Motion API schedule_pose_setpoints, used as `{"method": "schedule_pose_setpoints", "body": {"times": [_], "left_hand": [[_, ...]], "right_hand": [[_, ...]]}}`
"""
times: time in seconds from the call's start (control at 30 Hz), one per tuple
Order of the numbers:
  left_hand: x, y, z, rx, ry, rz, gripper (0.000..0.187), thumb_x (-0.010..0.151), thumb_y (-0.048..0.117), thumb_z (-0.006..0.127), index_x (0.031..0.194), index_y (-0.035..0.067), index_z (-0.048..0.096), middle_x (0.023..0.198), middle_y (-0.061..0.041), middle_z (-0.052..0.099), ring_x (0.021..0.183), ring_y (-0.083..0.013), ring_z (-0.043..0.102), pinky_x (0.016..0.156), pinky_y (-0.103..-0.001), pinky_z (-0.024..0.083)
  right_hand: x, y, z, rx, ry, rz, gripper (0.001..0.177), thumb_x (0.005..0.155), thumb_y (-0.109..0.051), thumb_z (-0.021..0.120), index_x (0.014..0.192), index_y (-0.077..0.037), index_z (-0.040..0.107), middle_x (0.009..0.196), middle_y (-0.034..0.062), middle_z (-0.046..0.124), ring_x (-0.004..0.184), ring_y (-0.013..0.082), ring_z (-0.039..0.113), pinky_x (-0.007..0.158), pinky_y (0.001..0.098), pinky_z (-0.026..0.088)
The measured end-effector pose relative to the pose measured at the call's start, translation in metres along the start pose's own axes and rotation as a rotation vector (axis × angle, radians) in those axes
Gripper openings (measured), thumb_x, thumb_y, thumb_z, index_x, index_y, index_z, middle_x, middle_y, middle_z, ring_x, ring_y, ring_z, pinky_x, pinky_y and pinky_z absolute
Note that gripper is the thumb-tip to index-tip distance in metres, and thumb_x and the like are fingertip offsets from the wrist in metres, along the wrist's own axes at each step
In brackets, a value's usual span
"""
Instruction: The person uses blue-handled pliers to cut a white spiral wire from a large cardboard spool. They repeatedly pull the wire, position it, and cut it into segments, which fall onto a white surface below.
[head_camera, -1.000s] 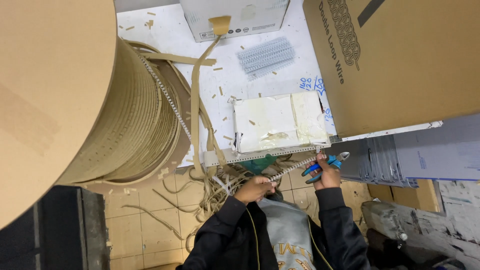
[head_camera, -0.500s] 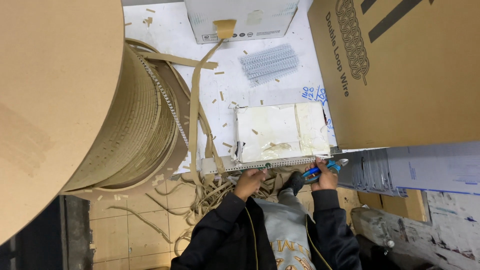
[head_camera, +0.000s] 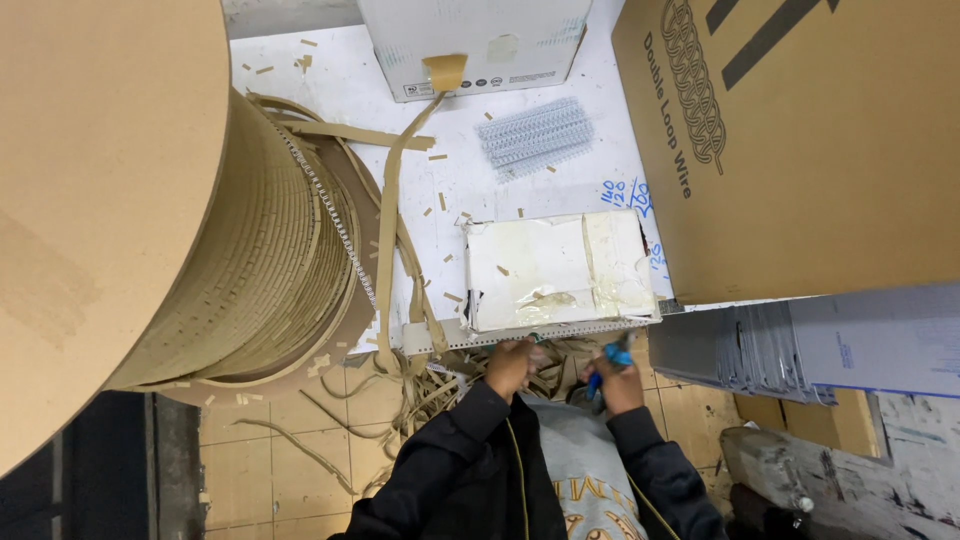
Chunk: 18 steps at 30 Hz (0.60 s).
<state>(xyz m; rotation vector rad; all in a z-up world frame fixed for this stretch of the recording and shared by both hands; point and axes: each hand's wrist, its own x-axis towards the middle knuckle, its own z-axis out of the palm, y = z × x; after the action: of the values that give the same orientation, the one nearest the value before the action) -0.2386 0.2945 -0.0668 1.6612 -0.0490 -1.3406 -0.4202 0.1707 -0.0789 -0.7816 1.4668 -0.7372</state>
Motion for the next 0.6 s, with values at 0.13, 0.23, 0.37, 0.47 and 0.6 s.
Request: {"method": "schedule_pose_setpoints", "body": {"times": [0.13, 0.23, 0.37, 0.47, 0.6], "left_hand": [[-0.048, 0.047, 0.007, -0.221, -0.083, -0.124, 0.046, 0.113, 0.023, 0.053, 0.144, -0.01, 0.054, 0.092, -0.012, 0.067, 0.055, -0.0094, 0.055, 0.043, -0.02, 0.048], [-0.041, 0.043, 0.007, -0.297, -0.091, -0.095, 0.037, 0.114, 0.023, 0.053, 0.132, -0.009, 0.061, 0.089, -0.009, 0.063, 0.054, -0.008, 0.049, 0.042, -0.017, 0.042], [-0.036, 0.03, 0.006, -0.345, -0.107, -0.071, 0.039, 0.114, 0.024, 0.057, 0.133, -0.01, 0.061, 0.086, -0.008, 0.062, 0.053, -0.007, 0.046, 0.041, -0.017, 0.037], [-0.045, 0.039, 0.004, -0.331, -0.105, -0.085, 0.045, 0.114, 0.021, 0.057, 0.144, -0.012, 0.054, 0.085, -0.009, 0.064, 0.053, -0.0071, 0.045, 0.043, -0.017, 0.038], [-0.036, 0.032, 0.005, -0.327, -0.099, -0.092, 0.046, 0.113, 0.023, 0.058, 0.143, -0.011, 0.055, 0.083, -0.007, 0.064, 0.054, -0.0072, 0.046, 0.042, -0.017, 0.038]], "right_hand": [[0.002, 0.027, -0.004, -0.645, -0.547, -0.147, 0.033, 0.096, -0.019, 0.083, 0.124, -0.004, 0.072, 0.105, 0.0222, 0.078, 0.104, 0.0404, 0.074, 0.099, 0.0584, 0.057], [-0.006, 0.011, 0.008, -0.914, -0.711, -0.252, 0.037, 0.099, -0.012, 0.071, 0.135, -0.006, 0.063, 0.107, 0.022, 0.076, 0.108, 0.0437, 0.072, 0.099, 0.058, 0.058], [-0.006, 0.008, 0.02, -1.12, -0.747, -0.287, 0.05, 0.1, -0.009, 0.061, 0.149, -0.002, 0.056, 0.112, 0.025, 0.075, 0.115, 0.0463, 0.071, 0.1, 0.0589, 0.058], [-0.009, -0.003, 0.028, -1.087, -0.757, -0.333, 0.048, 0.1, -0.008, 0.063, 0.147, 0.0, 0.059, 0.12, 0.0283, 0.074, 0.118, 0.0489, 0.069, 0.102, 0.0606, 0.057], [0.001, -0.002, 0.032, -1.085, -0.815, -0.403, 0.034, 0.099, -0.009, 0.066, 0.132, 0.0, 0.064, 0.112, 0.0278, 0.073, 0.112, 0.0494, 0.07, 0.098, 0.0589, 0.059]]}}
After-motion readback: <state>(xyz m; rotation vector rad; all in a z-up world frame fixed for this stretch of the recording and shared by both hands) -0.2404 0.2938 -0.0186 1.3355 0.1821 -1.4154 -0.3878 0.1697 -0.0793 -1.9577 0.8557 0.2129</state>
